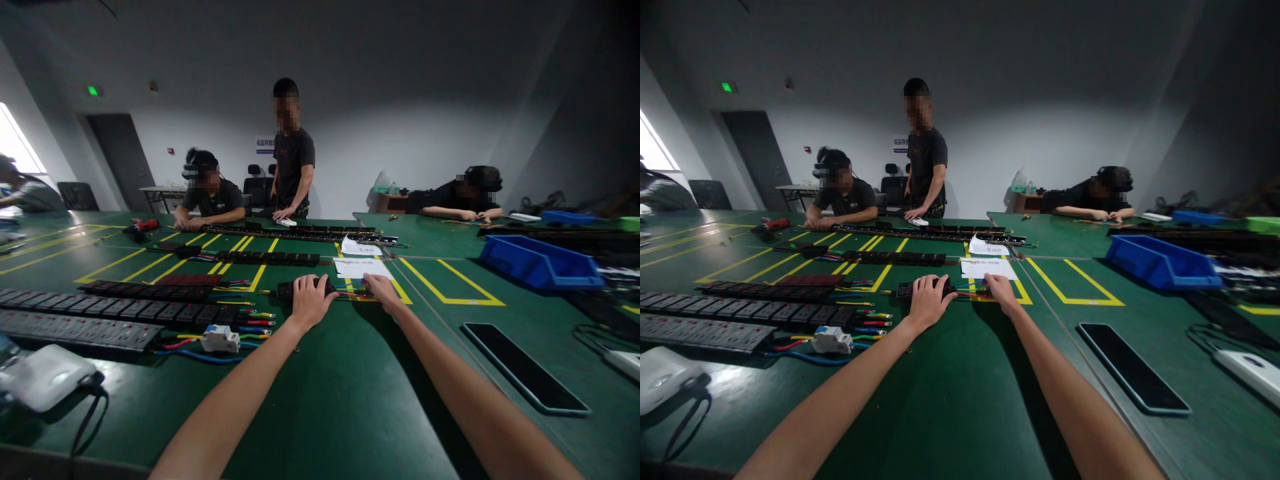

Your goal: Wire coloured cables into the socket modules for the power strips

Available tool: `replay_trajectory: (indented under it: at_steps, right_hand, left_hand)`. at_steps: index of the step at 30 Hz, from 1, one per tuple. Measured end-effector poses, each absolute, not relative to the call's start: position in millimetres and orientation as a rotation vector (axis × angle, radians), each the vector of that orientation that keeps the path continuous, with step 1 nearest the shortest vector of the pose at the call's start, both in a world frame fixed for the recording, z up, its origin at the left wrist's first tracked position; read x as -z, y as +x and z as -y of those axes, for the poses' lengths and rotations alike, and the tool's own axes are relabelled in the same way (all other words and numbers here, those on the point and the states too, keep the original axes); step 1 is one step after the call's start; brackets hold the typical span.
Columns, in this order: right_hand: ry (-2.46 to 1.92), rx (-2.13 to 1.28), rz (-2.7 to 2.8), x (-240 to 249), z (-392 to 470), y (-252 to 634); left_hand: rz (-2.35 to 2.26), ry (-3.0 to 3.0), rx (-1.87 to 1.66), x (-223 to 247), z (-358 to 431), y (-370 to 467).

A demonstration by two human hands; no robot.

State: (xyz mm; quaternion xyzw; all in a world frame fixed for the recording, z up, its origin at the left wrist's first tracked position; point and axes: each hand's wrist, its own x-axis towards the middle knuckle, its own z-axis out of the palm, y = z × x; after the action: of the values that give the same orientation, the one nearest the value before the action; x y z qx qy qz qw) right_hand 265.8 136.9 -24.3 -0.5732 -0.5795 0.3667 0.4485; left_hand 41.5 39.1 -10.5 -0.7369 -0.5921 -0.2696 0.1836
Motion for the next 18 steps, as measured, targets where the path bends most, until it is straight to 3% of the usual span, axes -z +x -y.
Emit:
replay_trajectory:
  at_steps: [12,18]
  right_hand:
    - [-1.458,-0.932,1.345,19.0,-134.1,262.6]
    - [-1.385,-1.242,1.09,13.6,-137.7,261.8]
  left_hand:
    - [1.654,-2.088,0.774,13.9,-41.7,41.0]
    - [1.657,-2.082,0.807,10.1,-39.6,42.2]
